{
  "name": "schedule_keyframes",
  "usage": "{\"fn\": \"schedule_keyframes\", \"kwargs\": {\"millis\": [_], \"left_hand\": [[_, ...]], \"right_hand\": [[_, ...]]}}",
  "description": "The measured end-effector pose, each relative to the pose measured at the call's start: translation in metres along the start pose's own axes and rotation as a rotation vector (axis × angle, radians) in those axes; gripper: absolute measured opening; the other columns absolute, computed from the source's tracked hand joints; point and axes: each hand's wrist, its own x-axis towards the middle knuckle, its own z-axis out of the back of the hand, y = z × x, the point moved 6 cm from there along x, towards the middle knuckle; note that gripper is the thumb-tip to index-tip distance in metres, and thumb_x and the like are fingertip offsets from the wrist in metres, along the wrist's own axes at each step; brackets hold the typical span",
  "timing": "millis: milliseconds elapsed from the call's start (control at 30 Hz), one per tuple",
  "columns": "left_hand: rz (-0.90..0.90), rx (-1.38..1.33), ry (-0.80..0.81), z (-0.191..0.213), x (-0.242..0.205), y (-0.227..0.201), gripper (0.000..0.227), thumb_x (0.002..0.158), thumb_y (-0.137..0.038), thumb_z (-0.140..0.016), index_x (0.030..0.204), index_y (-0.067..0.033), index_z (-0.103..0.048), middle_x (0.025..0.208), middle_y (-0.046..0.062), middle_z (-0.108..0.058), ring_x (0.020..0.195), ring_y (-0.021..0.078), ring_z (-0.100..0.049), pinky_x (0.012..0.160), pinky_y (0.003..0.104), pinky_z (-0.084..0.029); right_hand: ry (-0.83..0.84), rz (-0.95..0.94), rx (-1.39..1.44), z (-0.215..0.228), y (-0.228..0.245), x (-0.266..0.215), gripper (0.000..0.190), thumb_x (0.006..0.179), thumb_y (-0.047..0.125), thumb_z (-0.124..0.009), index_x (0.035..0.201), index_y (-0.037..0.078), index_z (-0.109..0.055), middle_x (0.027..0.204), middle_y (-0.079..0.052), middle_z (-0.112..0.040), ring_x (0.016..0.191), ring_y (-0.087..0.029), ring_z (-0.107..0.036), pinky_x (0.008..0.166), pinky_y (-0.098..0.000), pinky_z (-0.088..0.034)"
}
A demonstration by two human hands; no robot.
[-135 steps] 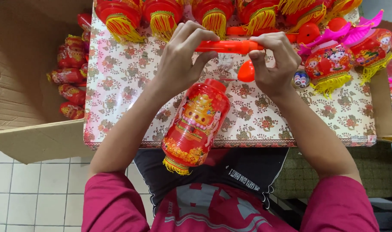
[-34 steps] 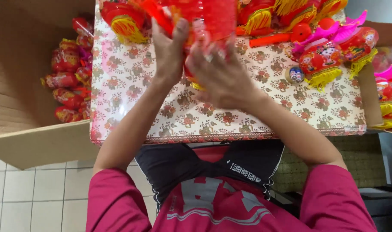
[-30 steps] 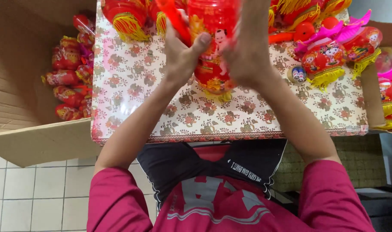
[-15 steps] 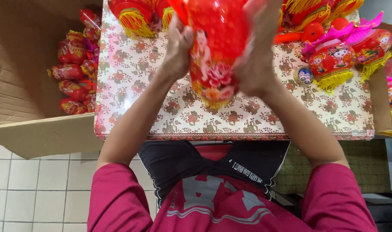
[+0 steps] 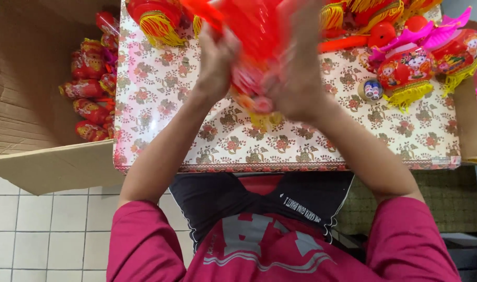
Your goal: Assembling decorative red lanterns by attaching plastic handles and components using a glue stick.
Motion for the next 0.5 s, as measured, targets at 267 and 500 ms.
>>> {"fn": "schedule_keyframes", "kwargs": {"millis": [267,500], "left_hand": [[0.028,0.157,0.095,-0.01,-0.003,-0.001,0.088,0.077,-0.071,-0.076,0.124,-0.0017,-0.049,0.099,0.011,-0.068,0.085,0.0266,-0.076,0.081,0.044,-0.071],[0.186,-0.016,0.039,-0.013,-0.007,0.025,0.094,0.069,-0.062,-0.081,0.126,-0.0035,-0.035,0.1,0.011,-0.06,0.086,0.0267,-0.071,0.082,0.043,-0.068]], "right_hand": [[0.012,0.182,-0.086,0.012,0.011,0.016,0.084,0.1,0.068,-0.014,0.125,-0.004,-0.049,0.13,-0.017,-0.043,0.131,-0.028,-0.03,0.12,-0.0445,-0.018],[-0.274,-0.297,0.473,0.003,-0.055,-0.021,0.074,0.112,0.001,-0.047,0.169,0.025,-0.005,0.181,-0.005,-0.004,0.175,-0.026,-0.005,0.152,-0.0494,-0.01]]}}
